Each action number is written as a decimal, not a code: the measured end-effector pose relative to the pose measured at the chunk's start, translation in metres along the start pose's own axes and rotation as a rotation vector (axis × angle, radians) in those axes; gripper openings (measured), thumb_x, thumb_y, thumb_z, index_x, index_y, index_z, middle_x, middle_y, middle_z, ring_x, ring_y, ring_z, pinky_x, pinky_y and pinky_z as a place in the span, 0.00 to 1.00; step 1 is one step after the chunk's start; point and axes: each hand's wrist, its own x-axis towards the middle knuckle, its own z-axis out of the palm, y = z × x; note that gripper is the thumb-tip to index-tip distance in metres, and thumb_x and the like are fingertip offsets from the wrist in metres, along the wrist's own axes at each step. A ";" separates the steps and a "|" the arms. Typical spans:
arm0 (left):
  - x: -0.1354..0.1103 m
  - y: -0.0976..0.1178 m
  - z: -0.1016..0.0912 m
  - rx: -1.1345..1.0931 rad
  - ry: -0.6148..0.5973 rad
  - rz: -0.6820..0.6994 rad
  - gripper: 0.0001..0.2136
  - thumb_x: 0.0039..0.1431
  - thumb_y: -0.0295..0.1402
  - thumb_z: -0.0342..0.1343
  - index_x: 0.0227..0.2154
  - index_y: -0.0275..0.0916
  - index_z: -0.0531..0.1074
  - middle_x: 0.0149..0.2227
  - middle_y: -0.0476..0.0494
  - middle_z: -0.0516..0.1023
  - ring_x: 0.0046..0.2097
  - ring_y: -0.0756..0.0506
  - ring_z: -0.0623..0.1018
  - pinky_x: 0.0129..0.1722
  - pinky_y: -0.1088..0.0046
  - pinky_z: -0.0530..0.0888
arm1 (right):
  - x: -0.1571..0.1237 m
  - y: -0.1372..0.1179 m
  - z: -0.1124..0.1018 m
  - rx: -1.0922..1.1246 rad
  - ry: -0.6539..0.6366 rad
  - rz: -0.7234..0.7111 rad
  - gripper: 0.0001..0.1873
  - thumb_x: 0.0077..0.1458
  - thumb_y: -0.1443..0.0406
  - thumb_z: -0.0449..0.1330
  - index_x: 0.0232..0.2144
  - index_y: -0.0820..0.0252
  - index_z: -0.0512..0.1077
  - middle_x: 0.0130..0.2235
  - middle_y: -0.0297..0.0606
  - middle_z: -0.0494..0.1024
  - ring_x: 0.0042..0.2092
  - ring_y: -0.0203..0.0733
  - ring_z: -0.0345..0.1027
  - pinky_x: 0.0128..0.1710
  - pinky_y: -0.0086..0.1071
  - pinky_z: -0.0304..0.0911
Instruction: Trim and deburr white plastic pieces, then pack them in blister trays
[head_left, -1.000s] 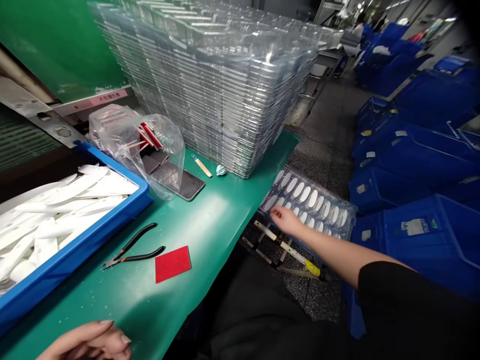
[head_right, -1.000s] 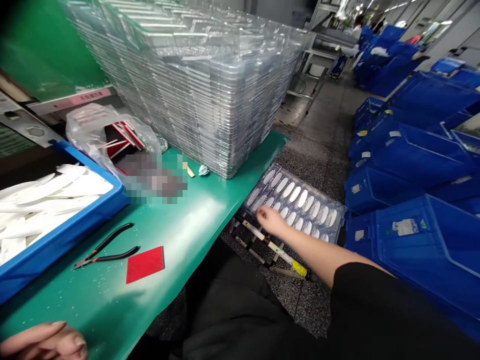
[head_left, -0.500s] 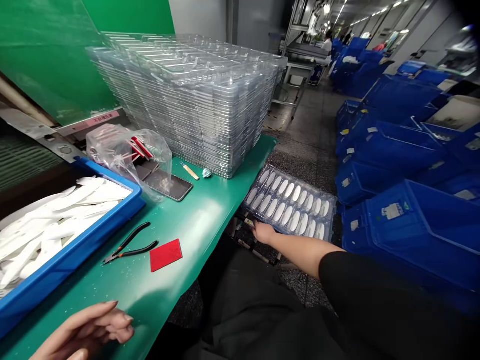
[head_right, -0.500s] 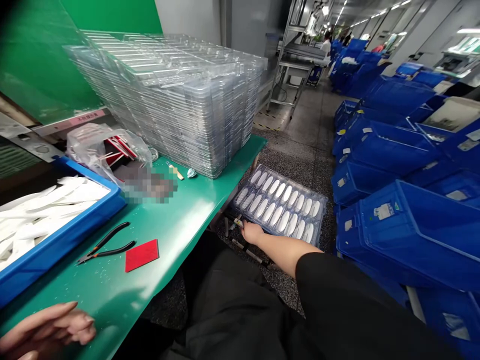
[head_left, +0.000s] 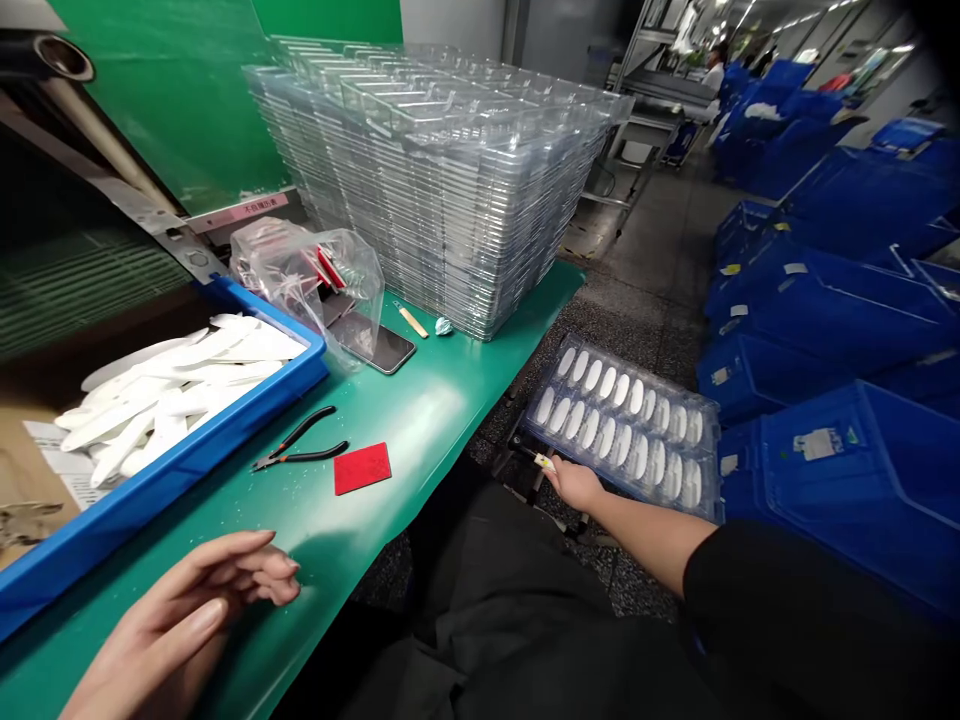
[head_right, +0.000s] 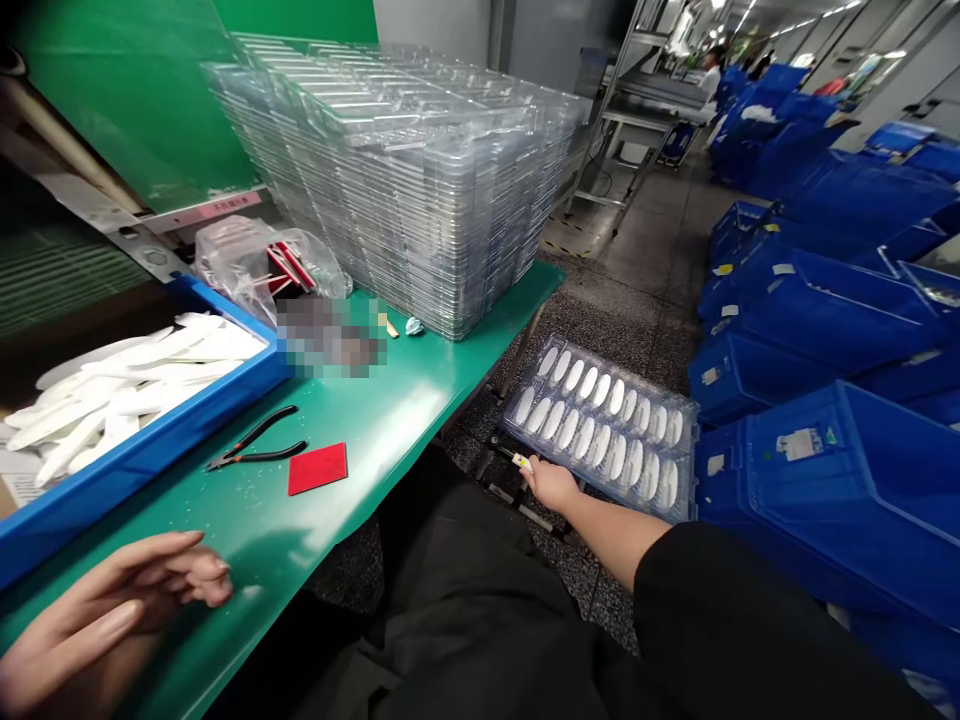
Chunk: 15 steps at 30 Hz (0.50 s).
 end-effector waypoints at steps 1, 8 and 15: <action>-0.002 0.001 0.003 -0.012 0.011 0.022 0.18 0.53 0.50 0.72 0.47 0.58 0.83 0.41 0.47 0.87 0.43 0.33 0.82 0.48 0.53 0.80 | -0.003 0.006 0.001 -0.001 -0.007 0.009 0.22 0.71 0.54 0.63 0.59 0.60 0.73 0.55 0.45 0.78 0.52 0.48 0.77 0.53 0.48 0.76; -0.006 0.006 0.008 0.038 -0.073 0.110 0.14 0.66 0.48 0.62 0.52 0.58 0.81 0.44 0.53 0.87 0.45 0.36 0.83 0.51 0.50 0.79 | -0.001 0.025 0.001 0.064 -0.019 0.063 0.22 0.72 0.53 0.62 0.59 0.60 0.73 0.55 0.45 0.79 0.52 0.48 0.77 0.54 0.49 0.75; -0.005 0.007 0.017 -0.127 -0.293 0.268 0.19 0.66 0.40 0.65 0.57 0.41 0.79 0.47 0.34 0.85 0.43 0.37 0.85 0.45 0.62 0.80 | 0.008 0.023 -0.021 0.148 -0.016 0.000 0.23 0.73 0.51 0.45 0.49 0.52 0.76 0.49 0.51 0.84 0.50 0.60 0.82 0.53 0.56 0.73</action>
